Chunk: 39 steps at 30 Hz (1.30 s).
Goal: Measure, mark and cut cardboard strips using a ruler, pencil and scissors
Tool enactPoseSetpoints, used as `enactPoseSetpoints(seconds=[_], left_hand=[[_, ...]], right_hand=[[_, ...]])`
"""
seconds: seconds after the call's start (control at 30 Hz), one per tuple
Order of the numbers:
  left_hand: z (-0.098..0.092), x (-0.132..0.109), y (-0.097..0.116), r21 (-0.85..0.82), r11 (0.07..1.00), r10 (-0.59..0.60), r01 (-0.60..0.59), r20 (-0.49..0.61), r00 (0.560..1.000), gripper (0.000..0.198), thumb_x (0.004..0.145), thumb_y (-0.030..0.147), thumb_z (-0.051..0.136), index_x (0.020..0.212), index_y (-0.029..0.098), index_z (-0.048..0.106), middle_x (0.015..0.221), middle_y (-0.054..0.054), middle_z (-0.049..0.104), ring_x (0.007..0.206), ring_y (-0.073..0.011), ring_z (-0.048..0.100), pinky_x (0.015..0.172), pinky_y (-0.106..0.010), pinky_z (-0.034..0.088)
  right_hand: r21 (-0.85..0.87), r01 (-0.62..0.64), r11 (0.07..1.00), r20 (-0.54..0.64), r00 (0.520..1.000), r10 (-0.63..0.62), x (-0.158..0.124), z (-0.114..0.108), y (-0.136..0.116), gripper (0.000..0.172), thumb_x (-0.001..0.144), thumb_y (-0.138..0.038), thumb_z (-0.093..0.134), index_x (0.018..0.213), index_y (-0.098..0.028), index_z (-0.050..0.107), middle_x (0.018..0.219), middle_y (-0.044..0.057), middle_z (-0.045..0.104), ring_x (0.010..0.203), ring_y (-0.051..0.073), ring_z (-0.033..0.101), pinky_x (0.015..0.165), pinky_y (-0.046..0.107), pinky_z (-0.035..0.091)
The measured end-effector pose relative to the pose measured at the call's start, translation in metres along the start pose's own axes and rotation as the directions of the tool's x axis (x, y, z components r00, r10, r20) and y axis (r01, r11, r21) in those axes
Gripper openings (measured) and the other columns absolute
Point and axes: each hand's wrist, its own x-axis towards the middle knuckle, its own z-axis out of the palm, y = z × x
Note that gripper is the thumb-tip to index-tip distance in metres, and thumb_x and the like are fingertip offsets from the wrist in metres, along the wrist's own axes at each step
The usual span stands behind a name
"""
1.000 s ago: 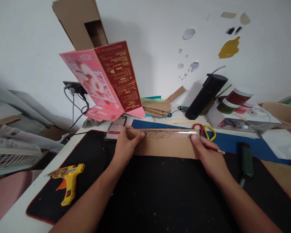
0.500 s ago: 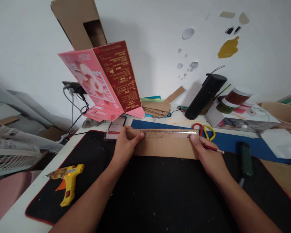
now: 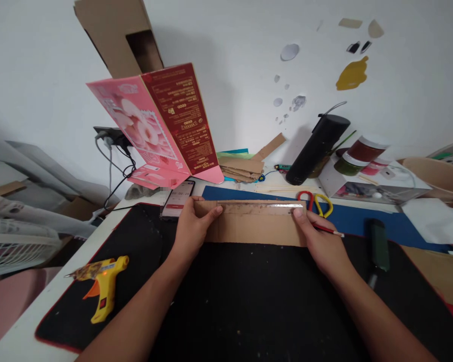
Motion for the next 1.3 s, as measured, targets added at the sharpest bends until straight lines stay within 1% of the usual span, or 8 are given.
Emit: enactPoseSetpoints(seconds=[0.17, 0.3, 0.47, 0.6, 0.8, 1.03, 1.17, 1.3], left_hand=[[-0.001, 0.002, -0.003, 0.019, 1.000, -0.008, 0.008, -0.015, 1.000, 0.055, 0.071, 0.055, 0.090, 0.104, 0.024, 0.059, 0.093, -0.003, 0.067, 0.091, -0.0274, 0.064, 0.081, -0.039, 0.049], [-0.001, 0.002, -0.003, 0.038, 0.999, -0.016, 0.017, -0.019, 1.000, 0.055, 0.071, 0.057, 0.090, 0.103, 0.025, 0.060, 0.088, -0.001, 0.066, 0.085, -0.0259, 0.063, 0.076, -0.037, 0.048], [-0.001, 0.001, 0.003, 0.049, 0.999, -0.011, 0.012, -0.017, 1.000, 0.057, 0.069, 0.058, 0.090, 0.104, 0.023, 0.061, 0.094, -0.002, 0.069, 0.093, -0.0284, 0.066, 0.084, -0.039, 0.051], [-0.001, 0.001, 0.006, 0.049, 0.999, -0.014, 0.014, 0.003, 1.000, 0.057, 0.070, 0.058, 0.089, 0.105, 0.022, 0.062, 0.097, -0.004, 0.072, 0.096, -0.0287, 0.068, 0.086, -0.040, 0.051], [-0.002, 0.002, 0.003, 0.047, 0.999, -0.028, 0.027, 0.004, 1.000, 0.059, 0.069, 0.059, 0.088, 0.108, 0.023, 0.062, 0.097, -0.004, 0.072, 0.093, -0.0288, 0.067, 0.082, -0.039, 0.051], [-0.001, 0.001, 0.006, 0.046, 0.998, -0.043, 0.043, 0.001, 0.999, 0.061, 0.067, 0.061, 0.088, 0.106, 0.023, 0.061, 0.095, -0.004, 0.071, 0.092, -0.0287, 0.067, 0.079, -0.038, 0.051], [0.000, 0.001, 0.009, 0.033, 0.998, -0.049, 0.049, 0.007, 0.999, 0.062, 0.066, 0.061, 0.088, 0.106, 0.023, 0.060, 0.097, -0.004, 0.072, 0.093, -0.0283, 0.068, 0.080, -0.037, 0.052], [-0.002, 0.001, 0.011, 0.060, 0.997, -0.056, 0.057, -0.013, 0.998, 0.061, 0.065, 0.060, 0.090, 0.104, 0.022, 0.061, 0.093, -0.003, 0.071, 0.089, -0.0278, 0.066, 0.077, -0.037, 0.050]], right_hand=[[0.004, -0.018, 1.000, -0.003, 1.000, 0.018, -0.002, 0.001, -0.001, 0.052, 0.089, -0.071, 0.066, 0.089, -0.023, 0.087, 0.096, 0.010, 0.085, 0.101, 0.038, 0.076, 0.084, 0.045, 0.059], [0.016, -0.038, 0.999, 0.015, 0.999, 0.037, -0.002, 0.001, -0.001, 0.054, 0.091, -0.072, 0.065, 0.091, -0.023, 0.086, 0.092, 0.007, 0.084, 0.100, 0.037, 0.076, 0.080, 0.040, 0.059], [0.050, 0.007, 0.999, 0.014, 1.000, -0.008, -0.001, 0.001, 0.002, 0.059, 0.089, -0.075, 0.064, 0.091, -0.020, 0.086, 0.093, 0.008, 0.084, 0.098, 0.035, 0.075, 0.079, 0.039, 0.057], [0.061, 0.018, 0.998, 0.008, 1.000, -0.019, -0.001, 0.002, 0.002, 0.062, 0.087, -0.078, 0.064, 0.085, -0.020, 0.085, 0.092, 0.010, 0.083, 0.094, 0.034, 0.073, 0.076, 0.038, 0.056], [0.067, 0.025, 0.997, -0.005, 1.000, -0.025, -0.002, 0.001, -0.001, 0.059, 0.088, -0.077, 0.065, 0.084, -0.021, 0.085, 0.091, 0.010, 0.083, 0.093, 0.034, 0.074, 0.073, 0.038, 0.055], [0.084, 0.052, 0.995, -0.006, 0.999, -0.052, -0.001, 0.003, 0.004, 0.056, 0.090, -0.074, 0.065, 0.079, -0.022, 0.083, 0.091, 0.008, 0.082, 0.091, 0.032, 0.073, 0.073, 0.037, 0.055], [0.072, 0.055, 0.996, -0.002, 0.999, -0.055, 0.000, 0.002, 0.007, 0.055, 0.092, -0.072, 0.065, 0.075, -0.022, 0.080, 0.085, 0.008, 0.080, 0.088, 0.030, 0.071, 0.071, 0.036, 0.053], [0.091, 0.057, 0.994, 0.017, 0.998, -0.058, 0.001, 0.002, 0.008, 0.057, 0.093, -0.074, 0.062, 0.078, -0.022, 0.081, 0.082, 0.007, 0.079, 0.087, 0.030, 0.071, 0.073, 0.037, 0.052]])
